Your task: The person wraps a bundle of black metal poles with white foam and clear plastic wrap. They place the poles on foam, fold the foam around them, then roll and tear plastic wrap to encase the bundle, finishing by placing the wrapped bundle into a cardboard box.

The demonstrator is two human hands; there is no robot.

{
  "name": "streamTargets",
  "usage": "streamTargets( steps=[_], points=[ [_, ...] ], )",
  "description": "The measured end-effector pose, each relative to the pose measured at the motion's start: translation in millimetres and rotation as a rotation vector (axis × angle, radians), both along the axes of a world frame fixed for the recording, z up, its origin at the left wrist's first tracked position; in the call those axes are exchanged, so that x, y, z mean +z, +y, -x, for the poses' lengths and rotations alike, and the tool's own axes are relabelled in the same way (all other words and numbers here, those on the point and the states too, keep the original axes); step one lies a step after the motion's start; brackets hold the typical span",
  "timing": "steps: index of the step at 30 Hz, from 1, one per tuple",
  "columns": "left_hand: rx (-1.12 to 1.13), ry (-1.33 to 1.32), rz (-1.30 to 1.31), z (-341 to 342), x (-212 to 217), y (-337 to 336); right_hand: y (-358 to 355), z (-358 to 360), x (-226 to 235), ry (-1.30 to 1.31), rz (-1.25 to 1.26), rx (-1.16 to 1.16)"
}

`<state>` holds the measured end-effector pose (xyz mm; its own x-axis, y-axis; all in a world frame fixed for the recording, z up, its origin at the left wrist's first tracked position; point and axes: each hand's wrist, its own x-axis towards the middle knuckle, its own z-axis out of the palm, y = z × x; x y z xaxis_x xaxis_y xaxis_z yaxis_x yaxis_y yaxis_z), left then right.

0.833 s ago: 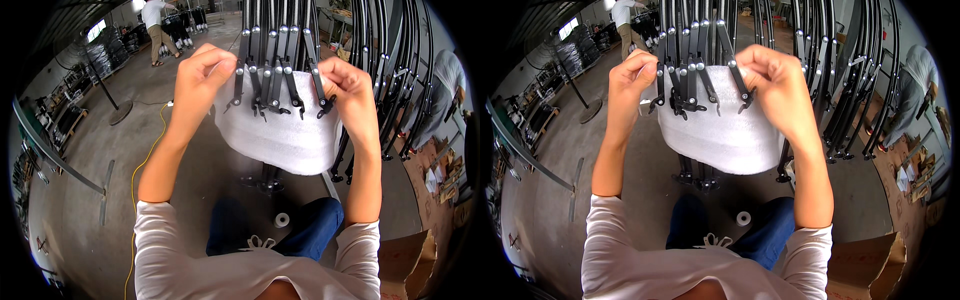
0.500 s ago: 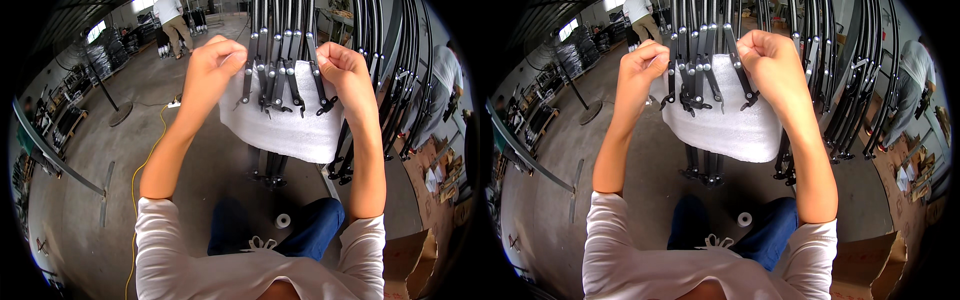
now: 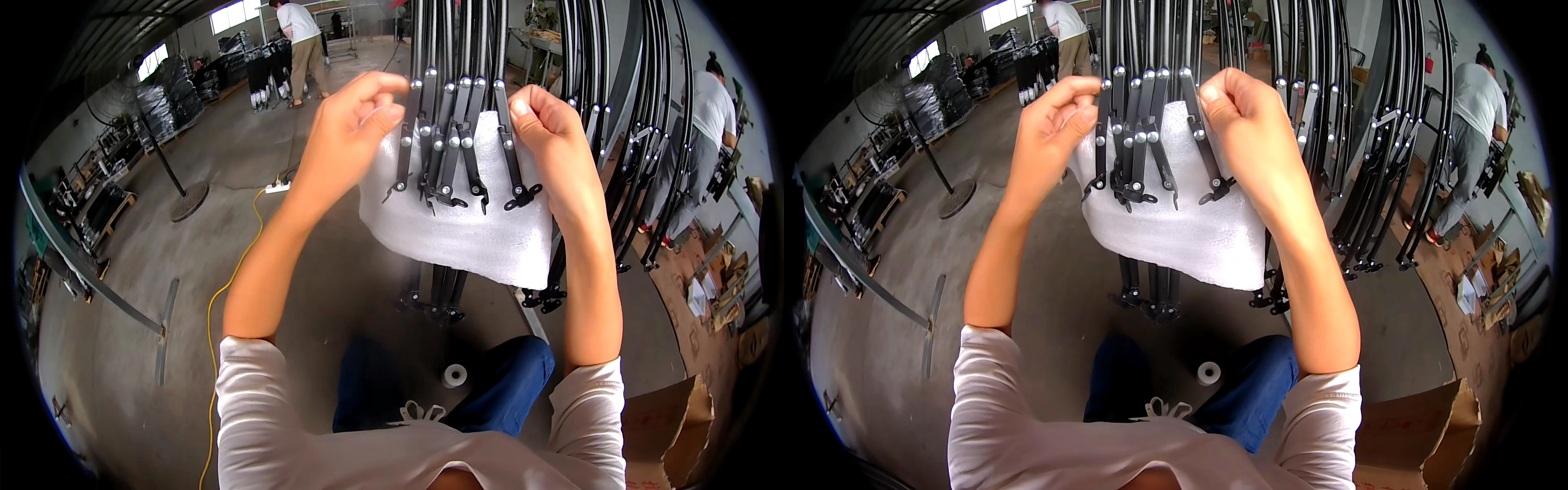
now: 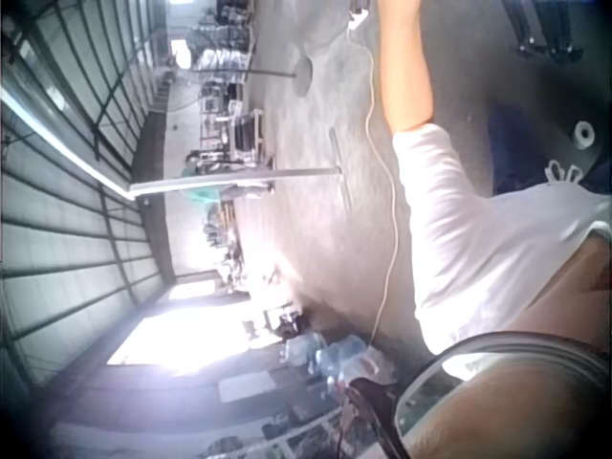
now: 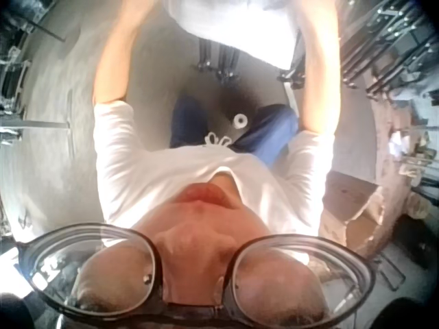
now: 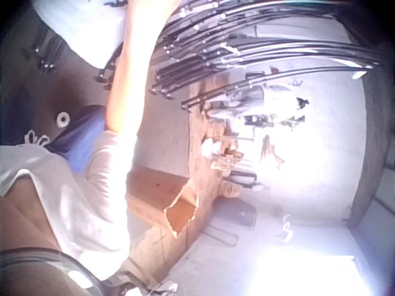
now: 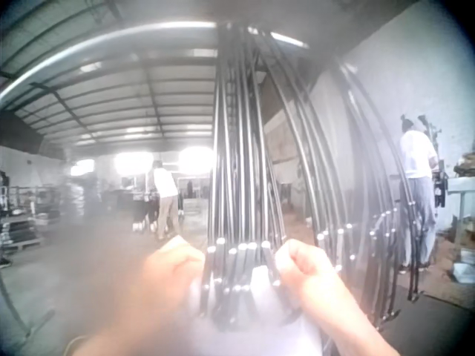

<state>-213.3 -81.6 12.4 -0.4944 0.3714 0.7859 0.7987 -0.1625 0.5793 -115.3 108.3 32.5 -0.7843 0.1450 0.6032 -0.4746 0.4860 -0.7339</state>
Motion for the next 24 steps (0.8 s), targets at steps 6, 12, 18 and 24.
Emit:
streamTargets(
  steps=[6, 12, 18, 24],
  points=[
    [0.036, 0.106, 0.197, 5.4, 2.8, -6.9, -1.4, 12.2, 3.5, 0.207, -0.089, -0.133],
    [0.270, 0.219, 0.136, -1.1, 3.2, 0.0, -10.3, 6.1, 4.7, 0.296, -0.181, -0.302],
    [0.284, 0.183, 0.107, 3.8, -1.3, 4.8, -3.8, 11.3, -0.8, 0.343, -0.183, -0.293],
    [0.292, 0.223, 0.168, 5.3, -1.0, 10.1, 0.4, 4.9, -3.7, 0.447, -0.289, -0.349]
  ],
)
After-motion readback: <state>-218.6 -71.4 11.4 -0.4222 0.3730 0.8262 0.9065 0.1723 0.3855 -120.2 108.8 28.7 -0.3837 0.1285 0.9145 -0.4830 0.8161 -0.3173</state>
